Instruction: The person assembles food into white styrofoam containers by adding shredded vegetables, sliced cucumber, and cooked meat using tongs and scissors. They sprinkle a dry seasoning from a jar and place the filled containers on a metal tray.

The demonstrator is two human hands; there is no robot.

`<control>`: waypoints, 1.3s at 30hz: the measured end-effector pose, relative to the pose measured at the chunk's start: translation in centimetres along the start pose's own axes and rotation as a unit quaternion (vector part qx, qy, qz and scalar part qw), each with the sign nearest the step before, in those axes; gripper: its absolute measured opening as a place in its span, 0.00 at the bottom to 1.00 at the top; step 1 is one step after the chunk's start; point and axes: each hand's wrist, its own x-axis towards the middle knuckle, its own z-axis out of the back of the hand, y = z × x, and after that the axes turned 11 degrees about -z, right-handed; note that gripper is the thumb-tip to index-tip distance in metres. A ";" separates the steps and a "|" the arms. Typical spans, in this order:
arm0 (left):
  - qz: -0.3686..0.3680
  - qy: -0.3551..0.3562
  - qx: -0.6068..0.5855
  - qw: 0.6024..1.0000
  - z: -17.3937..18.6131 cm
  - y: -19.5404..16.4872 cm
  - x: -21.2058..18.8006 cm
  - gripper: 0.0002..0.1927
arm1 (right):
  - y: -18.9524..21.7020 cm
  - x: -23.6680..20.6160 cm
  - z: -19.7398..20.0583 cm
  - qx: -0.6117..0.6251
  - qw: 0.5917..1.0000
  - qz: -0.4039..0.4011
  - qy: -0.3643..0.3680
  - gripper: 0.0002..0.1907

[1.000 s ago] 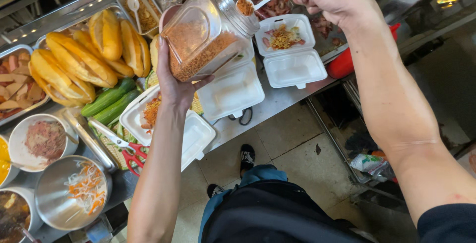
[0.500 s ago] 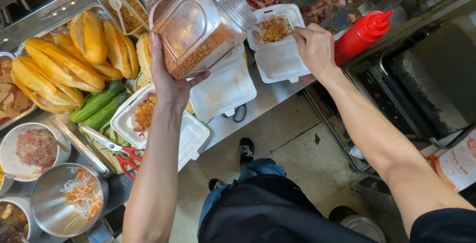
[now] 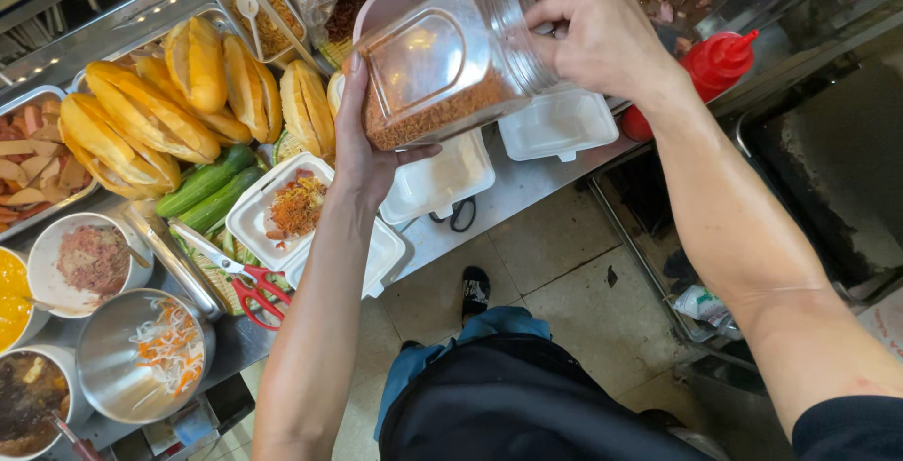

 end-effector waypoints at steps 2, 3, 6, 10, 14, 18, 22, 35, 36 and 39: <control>0.002 -0.008 -0.002 1.000 0.0 -0.2 -0.2 0.47 | 0.3 0.6 0.1 0.005 0.998 -0.037 0.052 0.15; 0.005 -0.015 -0.012 1.000 0.1 -0.4 -0.3 0.47 | 0.3 0.7 0.2 0.035 0.994 -0.072 0.068 0.14; 0.012 -0.034 -0.037 0.999 0.0 -0.6 -0.3 0.48 | 0.0 0.9 0.5 0.104 0.984 -0.121 0.075 0.11; 0.023 -0.066 -0.045 0.997 -0.4 -0.4 0.3 0.48 | -1.9 1.2 1.0 0.214 0.969 -0.123 0.000 0.09; 0.015 -0.092 -0.025 0.995 -0.4 0.1 1.2 0.49 | -6.7 0.8 1.4 0.307 0.923 -0.222 -0.068 0.08; -0.024 -0.095 0.005 0.995 0.2 0.5 1.2 0.49 | -11.9 -0.8 -1.9 0.146 0.956 -0.184 -0.173 0.06; -0.013 -0.092 -0.030 0.995 0.5 0.5 1.1 0.48 | -13.7 -3.4 -6.6 -0.074 0.977 -0.042 -0.193 0.04; 0.043 -0.008 -0.161 0.986 3.1 -0.1 -3.4 0.46 | 1.7 1.4 -3.5 0.298 0.953 0.036 -0.047 0.21; 0.038 0.007 -0.198 0.979 3.7 -0.2 -4.3 0.46 | 2.8 2.6 -4.8 0.398 0.917 0.005 -0.025 0.24; 0.011 0.056 -0.306 0.950 5.7 0.2 -8.0 0.46 | 6.1 3.5 -9.6 0.686 0.689 -0.128 0.196 0.32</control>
